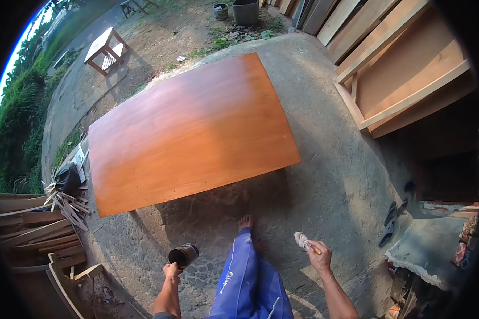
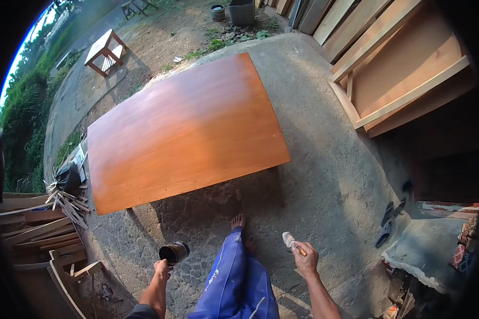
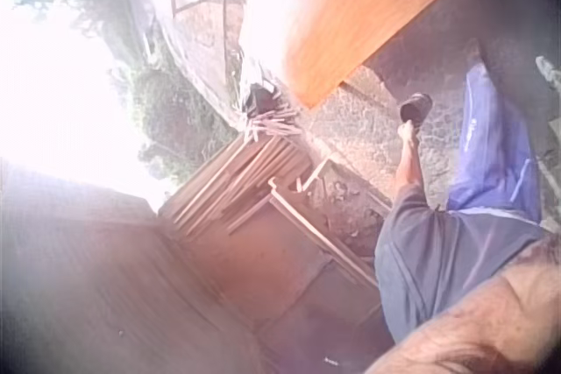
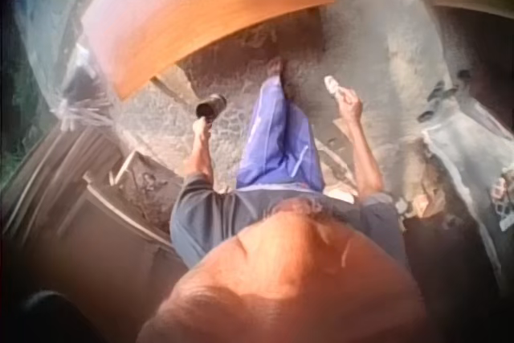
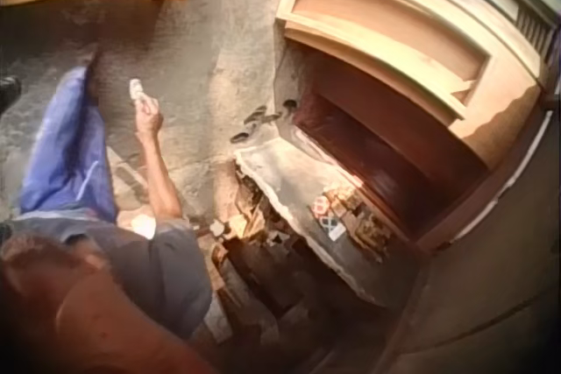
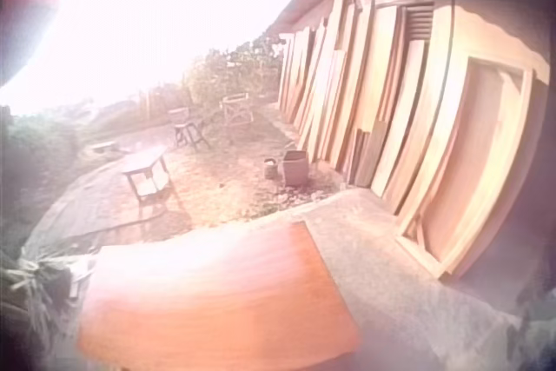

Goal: The person applies varnish to a wooden table and then to a wooden chair using a cloth-wrapped applicator. They dip the applicator into a can of varnish and wipe the surfaces of the furniture pieces.

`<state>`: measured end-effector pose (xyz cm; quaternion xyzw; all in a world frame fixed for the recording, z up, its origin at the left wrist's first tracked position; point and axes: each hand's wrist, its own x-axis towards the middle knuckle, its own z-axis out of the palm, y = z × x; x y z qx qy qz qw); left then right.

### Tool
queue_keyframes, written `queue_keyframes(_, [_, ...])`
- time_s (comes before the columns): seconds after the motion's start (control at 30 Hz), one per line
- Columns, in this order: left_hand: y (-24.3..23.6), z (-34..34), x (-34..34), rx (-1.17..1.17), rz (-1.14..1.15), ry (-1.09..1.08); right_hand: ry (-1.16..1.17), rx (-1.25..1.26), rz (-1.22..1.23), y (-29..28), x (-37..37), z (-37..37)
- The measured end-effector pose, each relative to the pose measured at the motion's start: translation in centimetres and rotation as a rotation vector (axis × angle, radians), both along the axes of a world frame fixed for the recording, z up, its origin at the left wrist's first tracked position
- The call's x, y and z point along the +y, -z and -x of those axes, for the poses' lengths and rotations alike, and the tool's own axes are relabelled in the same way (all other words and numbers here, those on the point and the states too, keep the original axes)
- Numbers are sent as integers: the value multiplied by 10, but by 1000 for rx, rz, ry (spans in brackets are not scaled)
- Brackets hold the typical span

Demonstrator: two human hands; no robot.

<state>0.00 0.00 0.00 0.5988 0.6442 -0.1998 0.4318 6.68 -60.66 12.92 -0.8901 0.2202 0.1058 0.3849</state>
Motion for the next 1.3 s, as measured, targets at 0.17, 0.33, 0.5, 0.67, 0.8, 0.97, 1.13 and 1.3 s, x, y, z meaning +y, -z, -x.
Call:
queue_keyframes(0.17, [13, -19, -167, -55, 16, -116, 58, -30, 96, 1, -135, -63])
queue_keyframes(0.33, [3, -83, -254, -111, 117, -304, 176, -67, -4, 43, -191, -136])
queue_keyframes(0.5, [15, -101, -345, -65, 134, -510, 146, -14, -62, 52, -252, -199])
queue_keyframes(0.67, [33, -119, -444, -136, 13, -766, 9, 55, -137, 50, -306, -290])
queue_keyframes(0.8, [32, -144, -513, -136, 13, -898, -97, 48, -298, 92, -349, -373])
queue_keyframes(0.97, [45, -151, -613, -123, -15, -1058, -371, 175, -359, 100, -369, -483])
queue_keyframes(1.13, [68, -176, -694, -79, 20, -1158, -631, 257, -302, 91, -398, -547])
queue_keyframes(1.3, [144, -170, -759, -137, 91, -1273, -764, 273, -273, 113, -402, -581])
